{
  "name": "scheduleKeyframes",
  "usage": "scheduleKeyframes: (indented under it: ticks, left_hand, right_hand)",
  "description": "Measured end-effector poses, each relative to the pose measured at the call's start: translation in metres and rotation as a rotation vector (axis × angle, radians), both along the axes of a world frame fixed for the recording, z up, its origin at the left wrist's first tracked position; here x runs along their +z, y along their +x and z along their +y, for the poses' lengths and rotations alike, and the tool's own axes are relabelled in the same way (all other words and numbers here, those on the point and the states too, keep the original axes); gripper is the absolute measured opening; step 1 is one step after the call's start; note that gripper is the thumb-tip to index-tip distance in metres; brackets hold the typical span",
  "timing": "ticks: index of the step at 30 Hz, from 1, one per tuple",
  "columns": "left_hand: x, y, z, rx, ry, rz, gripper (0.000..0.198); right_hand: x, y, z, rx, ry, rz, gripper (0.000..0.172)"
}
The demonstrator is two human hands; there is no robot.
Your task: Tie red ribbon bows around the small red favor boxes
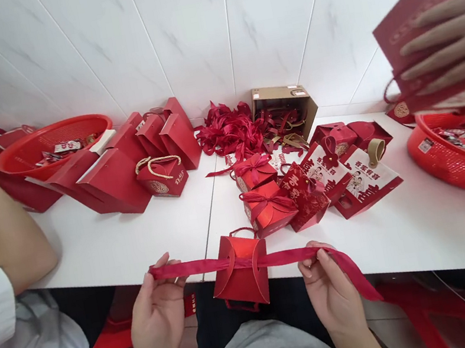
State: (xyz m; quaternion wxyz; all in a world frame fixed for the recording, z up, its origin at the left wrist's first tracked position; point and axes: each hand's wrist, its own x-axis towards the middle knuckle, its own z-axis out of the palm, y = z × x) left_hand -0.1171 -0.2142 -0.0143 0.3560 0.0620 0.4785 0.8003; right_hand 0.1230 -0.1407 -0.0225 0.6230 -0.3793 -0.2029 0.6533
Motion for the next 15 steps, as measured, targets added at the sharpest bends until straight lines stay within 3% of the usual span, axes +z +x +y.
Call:
scheduleKeyframes:
  ticks: [5,8,12,15]
  left_hand:
    - [0.015,-0.011,0.0,0.074,0.024,0.14,0.023]
    - [0.026,-0.015,0.003,0.068,0.118,0.26,0.019]
    - [0.05,-0.013,0.014,0.03,0.272,0.47,0.018]
    - [0.074,-0.007,0.029,-0.008,0.348,0.683,0.009]
  right_hand:
    - [0.015,0.006,-0.001,-0.037,0.08,-0.041,0.015]
    - [0.022,0.007,0.0,-0.129,0.159,-0.117,0.017]
    - [0.038,0.006,0.008,-0.27,0.337,-0.271,0.013]
    - [0.056,0.0,0.018,-0.277,0.475,-0.368,0.011]
